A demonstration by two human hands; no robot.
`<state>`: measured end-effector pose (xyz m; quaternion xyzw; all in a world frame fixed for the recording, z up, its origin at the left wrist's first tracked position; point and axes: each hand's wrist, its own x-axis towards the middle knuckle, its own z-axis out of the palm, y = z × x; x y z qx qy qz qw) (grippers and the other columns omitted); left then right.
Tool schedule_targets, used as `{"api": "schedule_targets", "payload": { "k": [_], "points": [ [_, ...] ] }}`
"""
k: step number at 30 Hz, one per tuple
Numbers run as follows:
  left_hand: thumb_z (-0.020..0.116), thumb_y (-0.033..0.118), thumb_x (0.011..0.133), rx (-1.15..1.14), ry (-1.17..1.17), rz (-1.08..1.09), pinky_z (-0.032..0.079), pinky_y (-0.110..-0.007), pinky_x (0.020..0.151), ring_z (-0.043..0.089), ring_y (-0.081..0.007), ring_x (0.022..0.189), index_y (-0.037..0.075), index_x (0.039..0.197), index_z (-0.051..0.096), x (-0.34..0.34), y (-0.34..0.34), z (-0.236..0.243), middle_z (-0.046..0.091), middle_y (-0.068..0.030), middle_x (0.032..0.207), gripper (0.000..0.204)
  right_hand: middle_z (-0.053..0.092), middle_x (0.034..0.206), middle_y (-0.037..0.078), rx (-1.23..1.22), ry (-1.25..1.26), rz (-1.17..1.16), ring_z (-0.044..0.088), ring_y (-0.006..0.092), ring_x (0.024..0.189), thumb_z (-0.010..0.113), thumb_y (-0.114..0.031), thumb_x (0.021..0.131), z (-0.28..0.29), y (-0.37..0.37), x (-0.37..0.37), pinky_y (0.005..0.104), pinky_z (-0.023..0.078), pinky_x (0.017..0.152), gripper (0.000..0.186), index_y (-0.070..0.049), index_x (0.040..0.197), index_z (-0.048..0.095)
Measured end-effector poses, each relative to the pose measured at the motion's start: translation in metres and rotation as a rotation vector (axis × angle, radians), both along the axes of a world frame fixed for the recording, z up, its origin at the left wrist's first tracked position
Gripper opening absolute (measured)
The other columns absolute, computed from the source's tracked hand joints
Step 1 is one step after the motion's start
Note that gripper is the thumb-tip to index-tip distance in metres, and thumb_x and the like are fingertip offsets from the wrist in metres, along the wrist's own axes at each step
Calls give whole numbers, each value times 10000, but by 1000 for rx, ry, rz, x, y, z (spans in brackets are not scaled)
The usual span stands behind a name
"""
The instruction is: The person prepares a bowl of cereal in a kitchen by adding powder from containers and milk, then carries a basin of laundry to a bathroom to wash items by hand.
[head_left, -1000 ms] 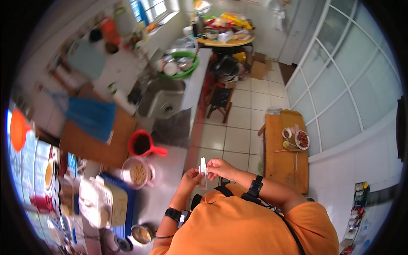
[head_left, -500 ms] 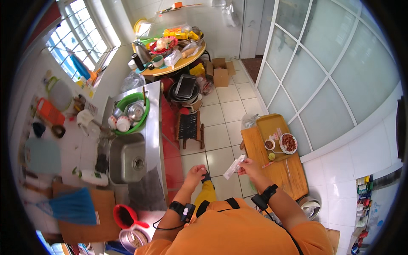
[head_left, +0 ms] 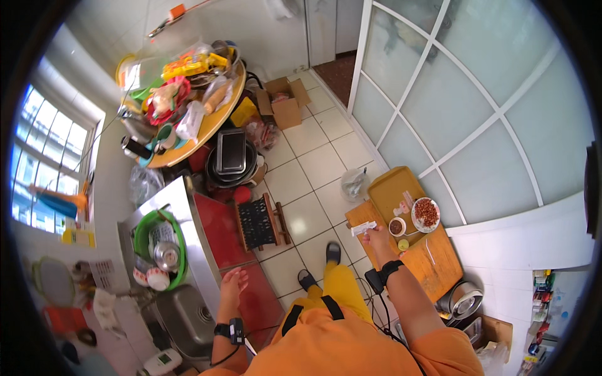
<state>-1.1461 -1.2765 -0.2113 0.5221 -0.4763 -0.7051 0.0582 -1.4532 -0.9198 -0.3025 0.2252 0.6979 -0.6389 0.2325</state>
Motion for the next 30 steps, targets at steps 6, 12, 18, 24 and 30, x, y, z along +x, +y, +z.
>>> {"api": "schedule_targets", "payload": {
  "k": [6, 12, 18, 24, 30],
  "points": [
    [497, 219, 916, -37, -111, 53, 493, -300, 706, 612, -171, 854, 69, 1140, 517, 0, -45, 23, 625, -68, 977, 270, 570, 617, 114, 124, -69, -243, 599, 214, 512, 588, -53, 746, -89, -32, -91, 323, 488, 452, 123, 26, 789, 505],
    [518, 267, 919, -1, -348, 424, 483, -306, 643, 618, -205, 841, 22, 1099, 489, 51, -40, 62, 631, -109, 948, 305, 569, 602, 124, 447, -2, -6, 575, 230, 481, 587, -77, 752, -201, -45, -182, 342, 455, 433, 113, 4, 799, 525],
    [483, 348, 918, 143, -408, 577, 393, -415, 975, 473, -272, 1178, 89, 1286, 443, 147, -13, 95, 539, -116, 1218, 451, 586, 638, 150, 558, 64, -137, 558, 229, 455, 603, -106, 754, -322, -41, -257, 361, 457, 440, 136, 5, 785, 532],
    [464, 356, 924, 283, -713, 621, 409, -411, 949, 490, -275, 1154, 90, 1275, 453, 106, 13, 98, 546, -115, 1210, 440, 576, 701, 147, 350, -162, -323, 533, 220, 440, 587, -99, 791, -348, -85, -292, 332, 436, 382, 224, 20, 958, 499],
    [446, 363, 930, 342, -770, 509, 425, -407, 922, 506, -278, 1130, 90, 1264, 462, 70, -16, 91, 553, -114, 1203, 432, 610, 867, 195, 318, -135, -284, 618, 280, 683, 591, -93, 736, -410, -60, -275, 339, 505, 586, 361, 53, 1056, 511]
  ]
}}
